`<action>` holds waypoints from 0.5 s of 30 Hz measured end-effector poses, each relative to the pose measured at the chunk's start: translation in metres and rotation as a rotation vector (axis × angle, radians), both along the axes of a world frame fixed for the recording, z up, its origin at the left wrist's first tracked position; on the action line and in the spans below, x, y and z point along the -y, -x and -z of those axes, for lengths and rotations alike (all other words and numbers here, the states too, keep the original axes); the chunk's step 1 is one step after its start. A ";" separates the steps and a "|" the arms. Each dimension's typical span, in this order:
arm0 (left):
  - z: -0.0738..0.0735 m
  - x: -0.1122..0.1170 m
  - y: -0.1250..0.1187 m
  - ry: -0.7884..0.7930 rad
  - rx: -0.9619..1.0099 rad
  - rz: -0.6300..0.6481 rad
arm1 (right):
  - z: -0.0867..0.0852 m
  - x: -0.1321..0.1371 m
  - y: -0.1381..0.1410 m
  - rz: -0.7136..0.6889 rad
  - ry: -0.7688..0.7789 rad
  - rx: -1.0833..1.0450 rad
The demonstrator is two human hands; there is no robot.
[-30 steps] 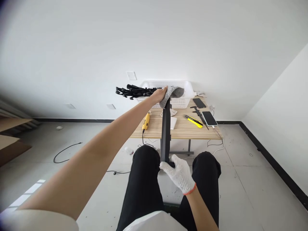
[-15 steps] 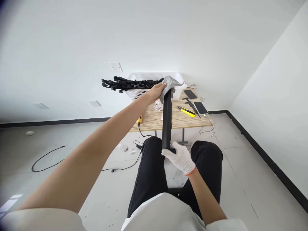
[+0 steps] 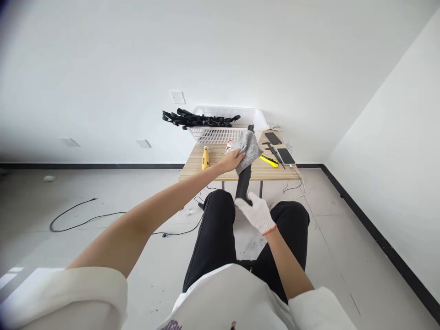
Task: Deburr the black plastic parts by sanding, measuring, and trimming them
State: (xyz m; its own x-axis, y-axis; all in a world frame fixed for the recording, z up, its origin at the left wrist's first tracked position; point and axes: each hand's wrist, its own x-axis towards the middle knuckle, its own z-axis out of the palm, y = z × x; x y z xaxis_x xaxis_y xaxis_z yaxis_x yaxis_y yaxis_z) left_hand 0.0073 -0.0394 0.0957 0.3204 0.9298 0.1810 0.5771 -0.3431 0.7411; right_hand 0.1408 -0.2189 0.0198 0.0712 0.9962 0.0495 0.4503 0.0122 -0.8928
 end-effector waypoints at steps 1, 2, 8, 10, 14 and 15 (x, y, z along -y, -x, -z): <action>0.003 0.008 -0.001 -0.003 -0.021 0.031 | -0.003 -0.003 0.001 0.019 -0.011 -0.024; 0.005 0.016 -0.002 -0.008 -0.038 0.061 | -0.007 -0.005 0.002 0.033 -0.020 -0.054; -0.002 0.053 0.008 -0.046 -0.070 0.183 | -0.027 -0.016 -0.001 0.060 -0.133 -0.106; -0.011 0.063 0.013 -0.063 -0.067 0.213 | -0.036 -0.018 -0.002 0.070 -0.173 -0.115; -0.032 0.083 0.017 -0.105 -0.022 0.279 | -0.059 -0.022 -0.006 0.079 -0.251 -0.162; -0.037 0.088 0.017 -0.112 -0.008 0.296 | -0.064 -0.023 -0.007 0.088 -0.279 -0.153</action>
State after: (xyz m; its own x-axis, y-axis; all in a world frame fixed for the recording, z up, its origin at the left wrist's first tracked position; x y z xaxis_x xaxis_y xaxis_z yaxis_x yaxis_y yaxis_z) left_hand -0.0102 -0.1274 0.1326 0.5760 0.7703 0.2736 0.4459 -0.5765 0.6847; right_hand 0.1475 -0.1963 0.0837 0.1841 0.9356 0.3014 0.3212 0.2325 -0.9180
